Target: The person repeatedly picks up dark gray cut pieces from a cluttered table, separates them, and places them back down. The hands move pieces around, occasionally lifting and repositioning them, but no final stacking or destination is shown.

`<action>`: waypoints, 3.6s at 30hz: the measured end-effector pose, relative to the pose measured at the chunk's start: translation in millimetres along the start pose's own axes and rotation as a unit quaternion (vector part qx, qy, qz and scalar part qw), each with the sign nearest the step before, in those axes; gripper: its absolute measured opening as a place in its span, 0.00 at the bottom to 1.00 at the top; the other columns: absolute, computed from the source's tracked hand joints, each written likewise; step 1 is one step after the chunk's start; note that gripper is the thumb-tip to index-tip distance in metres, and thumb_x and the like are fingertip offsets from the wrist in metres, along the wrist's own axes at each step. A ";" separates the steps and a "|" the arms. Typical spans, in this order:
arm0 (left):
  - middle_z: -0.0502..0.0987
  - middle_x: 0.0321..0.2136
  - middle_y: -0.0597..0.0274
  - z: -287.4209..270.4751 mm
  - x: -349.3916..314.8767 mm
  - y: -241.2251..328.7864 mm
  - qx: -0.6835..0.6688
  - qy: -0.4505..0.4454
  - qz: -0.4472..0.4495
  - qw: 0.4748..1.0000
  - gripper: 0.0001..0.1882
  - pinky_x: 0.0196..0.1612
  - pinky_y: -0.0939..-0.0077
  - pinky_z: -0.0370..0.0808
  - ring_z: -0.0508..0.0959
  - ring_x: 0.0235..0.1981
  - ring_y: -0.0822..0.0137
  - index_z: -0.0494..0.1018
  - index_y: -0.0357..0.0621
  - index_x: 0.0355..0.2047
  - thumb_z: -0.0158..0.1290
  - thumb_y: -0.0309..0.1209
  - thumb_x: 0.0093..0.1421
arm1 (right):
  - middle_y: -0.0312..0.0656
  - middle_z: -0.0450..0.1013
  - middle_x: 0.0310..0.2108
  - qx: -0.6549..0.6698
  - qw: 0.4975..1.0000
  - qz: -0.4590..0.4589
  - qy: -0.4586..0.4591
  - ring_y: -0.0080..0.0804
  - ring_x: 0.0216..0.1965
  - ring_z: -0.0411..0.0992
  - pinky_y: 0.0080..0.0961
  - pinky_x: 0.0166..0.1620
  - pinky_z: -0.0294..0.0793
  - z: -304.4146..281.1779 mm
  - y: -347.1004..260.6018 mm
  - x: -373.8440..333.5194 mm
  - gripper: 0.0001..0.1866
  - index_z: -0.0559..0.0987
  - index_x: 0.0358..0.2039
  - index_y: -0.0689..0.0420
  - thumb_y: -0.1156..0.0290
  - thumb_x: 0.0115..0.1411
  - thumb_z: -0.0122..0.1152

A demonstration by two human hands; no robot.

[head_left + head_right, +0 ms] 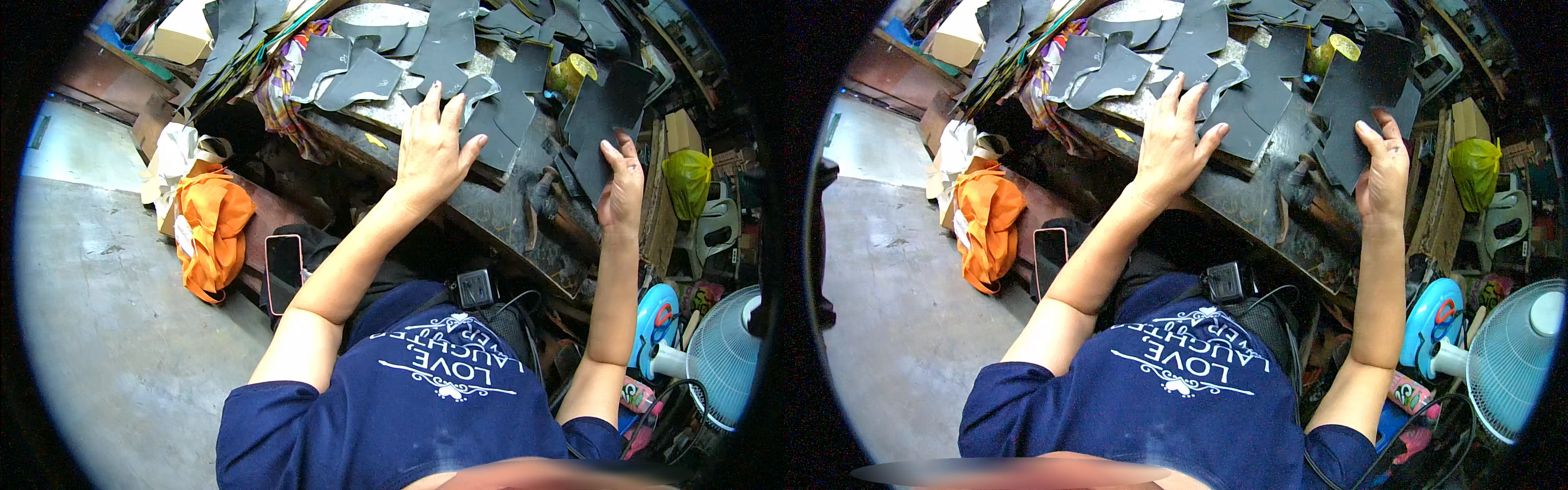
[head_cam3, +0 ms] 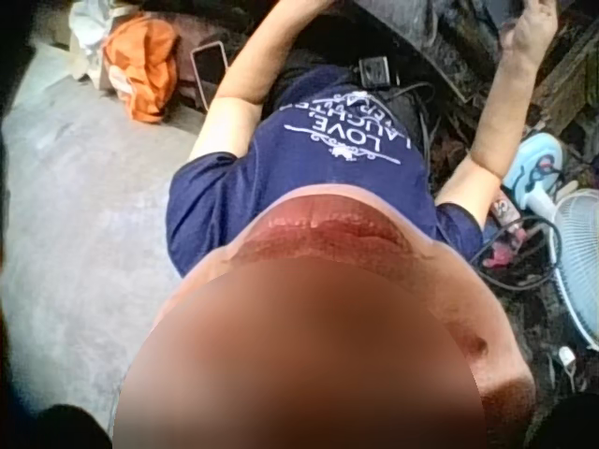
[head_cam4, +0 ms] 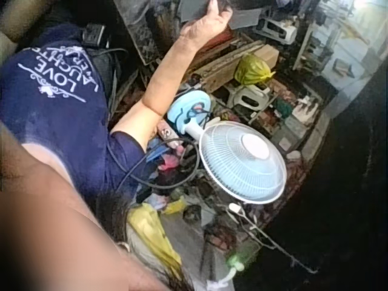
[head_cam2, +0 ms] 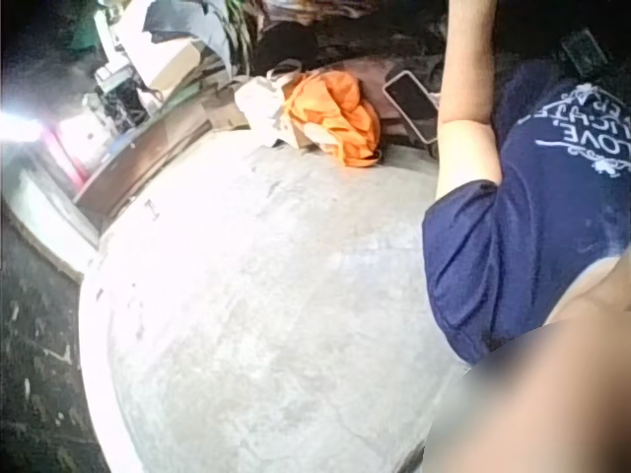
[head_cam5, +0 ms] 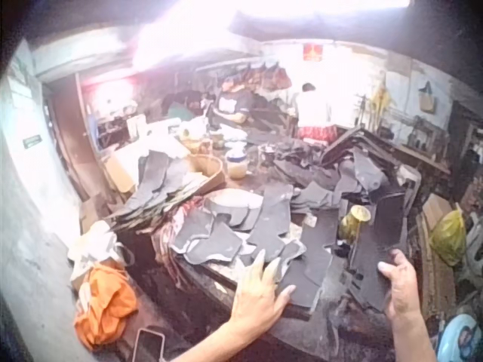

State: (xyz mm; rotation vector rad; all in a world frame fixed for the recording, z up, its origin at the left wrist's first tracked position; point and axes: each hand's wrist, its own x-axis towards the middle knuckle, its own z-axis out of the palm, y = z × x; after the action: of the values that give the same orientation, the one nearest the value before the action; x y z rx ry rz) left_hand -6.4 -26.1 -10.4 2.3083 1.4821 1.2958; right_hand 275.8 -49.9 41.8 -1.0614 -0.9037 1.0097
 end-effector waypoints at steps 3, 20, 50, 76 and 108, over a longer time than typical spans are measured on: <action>0.61 0.60 0.36 -8.7 -1.1 -2.6 -0.032 0.019 0.009 0.999 0.29 0.62 0.54 0.62 0.66 0.58 0.41 0.67 0.40 0.56 0.60 0.38 0.57 | 0.42 0.75 0.45 -0.004 0.999 0.022 -0.026 0.28 0.43 0.75 0.24 0.47 0.77 2.3 -0.6 -7.0 0.20 0.70 0.51 0.60 0.78 0.58 0.60; 0.74 0.38 0.58 -8.0 2.0 21.4 -0.039 0.052 0.128 0.990 0.15 0.46 0.64 0.71 0.71 0.40 0.55 0.77 0.43 0.39 0.61 0.28 0.49 | 0.40 0.74 0.46 -0.037 0.989 0.124 -0.078 0.23 0.41 0.75 0.23 0.44 0.77 -7.4 -3.9 -47.1 0.23 0.67 0.58 0.62 0.77 0.62 0.55; 0.64 0.62 0.39 32.8 121.2 -97.2 0.244 -0.177 -0.046 0.952 0.43 0.66 0.35 0.46 0.60 0.65 0.45 0.64 0.40 0.62 0.38 0.65 0.63 | 0.41 0.74 0.45 -0.053 0.983 0.146 -0.098 0.19 0.34 0.74 0.16 0.29 0.76 27.9 20.8 -37.8 0.36 0.53 0.68 0.63 0.75 0.62 0.57; 0.74 0.51 0.53 12.5 24.2 -2.8 0.152 -0.049 0.162 0.974 0.19 0.63 0.44 0.59 0.69 0.57 0.50 0.75 0.43 0.47 0.58 0.35 0.55 | 0.37 0.75 0.31 -0.032 0.977 0.167 -0.126 0.18 0.23 0.73 0.15 0.23 0.74 24.9 22.9 -28.0 0.46 0.43 0.71 0.60 0.74 0.61 0.62; 0.75 0.38 0.55 12.9 14.0 19.8 0.007 -0.090 0.224 0.970 0.15 0.60 0.51 0.64 0.72 0.47 0.51 0.76 0.40 0.39 0.62 0.33 0.51 | 0.47 0.74 0.53 -0.571 0.797 0.010 0.196 0.44 0.55 0.72 0.41 0.57 0.70 -163.3 57.6 134.3 0.46 0.72 0.56 0.53 0.48 0.37 0.80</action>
State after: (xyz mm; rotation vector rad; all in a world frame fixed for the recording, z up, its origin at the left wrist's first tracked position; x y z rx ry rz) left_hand 18.7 -21.1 -0.4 2.7900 0.9493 1.1144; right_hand 455.2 45.8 -40.1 -2.1902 -1.1495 0.1109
